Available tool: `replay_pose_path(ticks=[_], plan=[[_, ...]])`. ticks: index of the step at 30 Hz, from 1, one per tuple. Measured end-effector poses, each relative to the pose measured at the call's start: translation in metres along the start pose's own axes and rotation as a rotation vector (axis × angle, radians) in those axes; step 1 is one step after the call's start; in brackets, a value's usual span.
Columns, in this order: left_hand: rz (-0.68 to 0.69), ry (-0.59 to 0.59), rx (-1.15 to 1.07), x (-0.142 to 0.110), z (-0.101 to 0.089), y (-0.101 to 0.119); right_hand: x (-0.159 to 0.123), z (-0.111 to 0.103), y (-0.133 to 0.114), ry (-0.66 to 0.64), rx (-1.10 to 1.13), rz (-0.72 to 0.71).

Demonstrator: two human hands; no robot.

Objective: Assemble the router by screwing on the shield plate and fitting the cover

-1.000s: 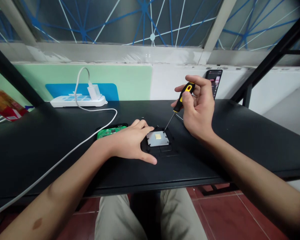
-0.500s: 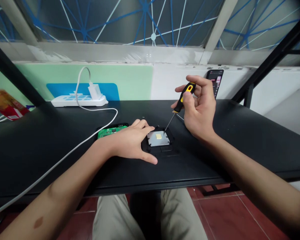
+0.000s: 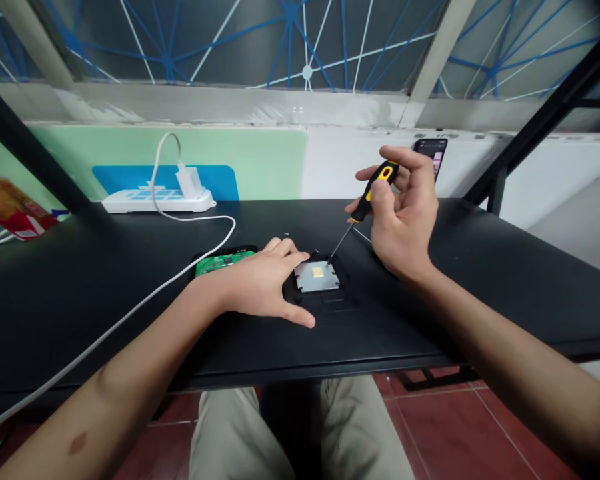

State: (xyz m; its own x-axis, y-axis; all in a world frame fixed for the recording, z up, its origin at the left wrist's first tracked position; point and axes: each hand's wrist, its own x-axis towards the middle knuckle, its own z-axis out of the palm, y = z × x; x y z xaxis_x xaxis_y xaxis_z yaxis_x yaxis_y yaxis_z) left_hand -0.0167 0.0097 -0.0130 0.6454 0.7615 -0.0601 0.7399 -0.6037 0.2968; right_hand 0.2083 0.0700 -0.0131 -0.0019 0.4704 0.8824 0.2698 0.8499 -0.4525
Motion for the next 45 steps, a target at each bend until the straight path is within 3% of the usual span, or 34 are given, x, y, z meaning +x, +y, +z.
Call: replay_pose_path(ticks=[12, 22, 45], plan=[[-0.013, -0.001, -0.065, -0.002, -0.004, 0.005, -0.003, 0.004, 0.012, 0.018, 0.025, 0.01], [-0.003, 0.117, -0.044, -0.001, -0.005, 0.001, -0.008, 0.009, 0.014, -0.043, 0.041, 0.048], [0.025, 0.082, -0.059, 0.002, -0.004, 0.0, -0.007, 0.009, 0.015, -0.025, 0.079, 0.057]])
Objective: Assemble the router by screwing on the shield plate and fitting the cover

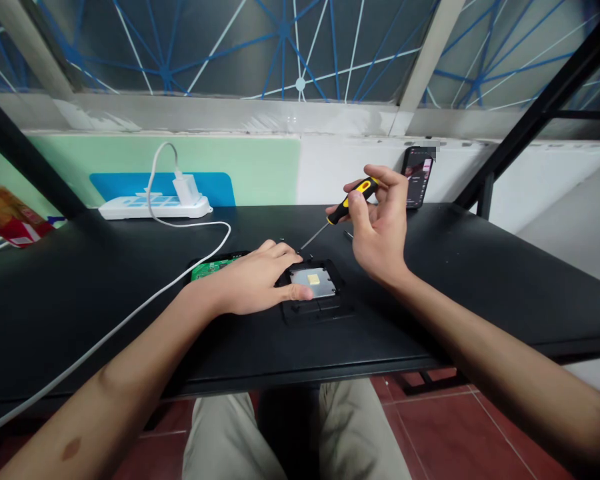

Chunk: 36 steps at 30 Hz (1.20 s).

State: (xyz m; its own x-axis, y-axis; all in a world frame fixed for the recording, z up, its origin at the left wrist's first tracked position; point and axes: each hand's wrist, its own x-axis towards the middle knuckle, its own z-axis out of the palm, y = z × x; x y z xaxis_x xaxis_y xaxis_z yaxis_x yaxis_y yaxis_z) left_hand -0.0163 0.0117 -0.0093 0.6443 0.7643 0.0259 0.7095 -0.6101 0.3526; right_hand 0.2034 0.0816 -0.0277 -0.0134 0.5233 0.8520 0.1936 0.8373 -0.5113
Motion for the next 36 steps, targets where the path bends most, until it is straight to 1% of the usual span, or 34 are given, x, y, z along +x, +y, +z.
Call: replay_pose_path(ticks=[7, 13, 19, 36], plan=[[0.005, 0.012, 0.009, -0.0007, -0.0021, 0.0037, -0.0005, 0.0003, -0.0003, -0.001, -0.025, -0.006], [0.023, 0.018, 0.022, -0.0008, 0.0001, 0.0002, -0.0001, 0.0003, 0.0, -0.009, -0.003, 0.002], [0.002, 0.02, 0.039, -0.0016, 0.0005, -0.0009, -0.0005, -0.0005, 0.0004, -0.01, -0.012, -0.002], [-0.003, 0.01, 0.024, -0.0011, -0.001, 0.0024, -0.0008, -0.0007, -0.0002, -0.015, -0.036, -0.006]])
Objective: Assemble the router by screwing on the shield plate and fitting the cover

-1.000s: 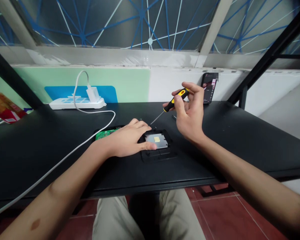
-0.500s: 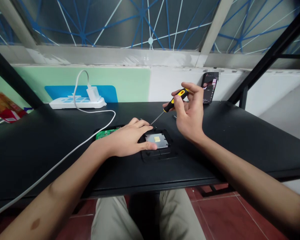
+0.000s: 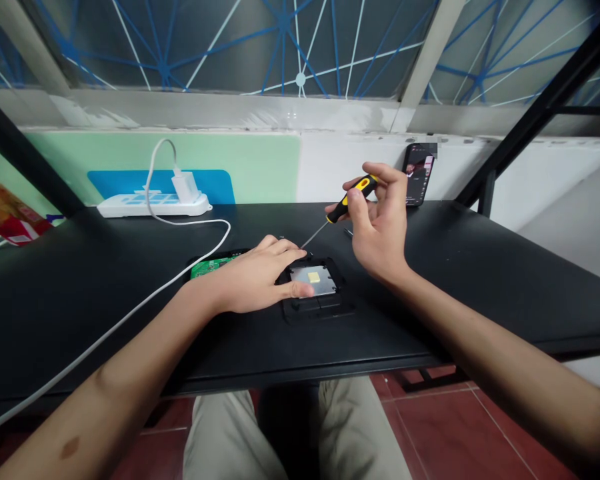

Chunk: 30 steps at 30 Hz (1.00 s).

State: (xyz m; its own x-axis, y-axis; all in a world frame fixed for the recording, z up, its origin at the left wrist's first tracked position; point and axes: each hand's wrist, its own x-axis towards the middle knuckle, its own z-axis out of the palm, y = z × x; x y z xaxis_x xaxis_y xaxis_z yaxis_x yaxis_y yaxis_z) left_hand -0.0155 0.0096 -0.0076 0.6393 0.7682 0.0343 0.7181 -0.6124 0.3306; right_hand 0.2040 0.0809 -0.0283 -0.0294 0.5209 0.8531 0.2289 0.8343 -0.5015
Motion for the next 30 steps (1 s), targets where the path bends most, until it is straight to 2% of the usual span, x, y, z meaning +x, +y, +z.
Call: replay_pose_path(ticks=[5, 12, 22, 30], plan=[[-0.003, -0.011, 0.014, 0.0, -0.001, 0.001, 0.001, 0.001, -0.004, 0.027, -0.012, -0.014], [-0.039, -0.01, 0.06, 0.0, 0.002, -0.004, 0.007, -0.005, -0.011, 0.149, -0.086, -0.088], [-0.025, 0.046, 0.101, -0.005, -0.003, 0.004, -0.001, -0.005, -0.025, 0.042, -0.074, -0.01], [0.018, -0.035, 0.115, -0.006, -0.002, 0.006, -0.006, -0.003, -0.024, -0.024, -0.066, 0.005]])
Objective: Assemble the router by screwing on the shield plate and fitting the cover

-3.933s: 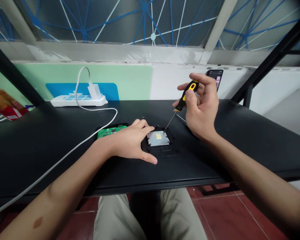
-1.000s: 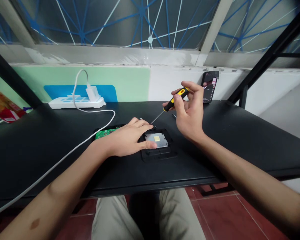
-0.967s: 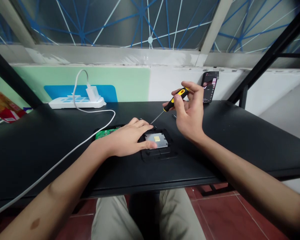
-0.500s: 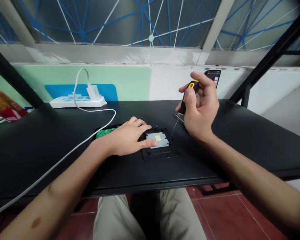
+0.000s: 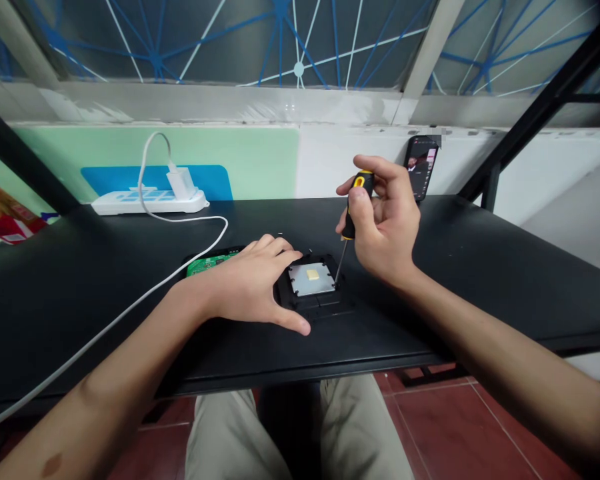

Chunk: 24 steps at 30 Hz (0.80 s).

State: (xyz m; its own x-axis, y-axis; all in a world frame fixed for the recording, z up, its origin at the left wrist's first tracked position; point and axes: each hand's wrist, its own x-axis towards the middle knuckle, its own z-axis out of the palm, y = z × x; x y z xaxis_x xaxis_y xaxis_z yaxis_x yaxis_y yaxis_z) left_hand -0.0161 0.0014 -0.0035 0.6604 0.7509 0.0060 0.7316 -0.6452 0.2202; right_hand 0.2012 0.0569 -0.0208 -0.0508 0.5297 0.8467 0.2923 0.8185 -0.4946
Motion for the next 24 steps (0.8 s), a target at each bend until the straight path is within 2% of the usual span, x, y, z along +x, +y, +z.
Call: replay_pose_path(ticks=[9, 24], plan=[[-0.002, -0.035, 0.025, 0.0011, 0.0, 0.0008, 0.0026, 0.0024, 0.007, 0.014, 0.11, -0.115], [0.0, -0.042, -0.007, 0.0023, 0.0007, -0.0016, 0.004, 0.002, 0.0025, 0.035, 0.153, -0.132]])
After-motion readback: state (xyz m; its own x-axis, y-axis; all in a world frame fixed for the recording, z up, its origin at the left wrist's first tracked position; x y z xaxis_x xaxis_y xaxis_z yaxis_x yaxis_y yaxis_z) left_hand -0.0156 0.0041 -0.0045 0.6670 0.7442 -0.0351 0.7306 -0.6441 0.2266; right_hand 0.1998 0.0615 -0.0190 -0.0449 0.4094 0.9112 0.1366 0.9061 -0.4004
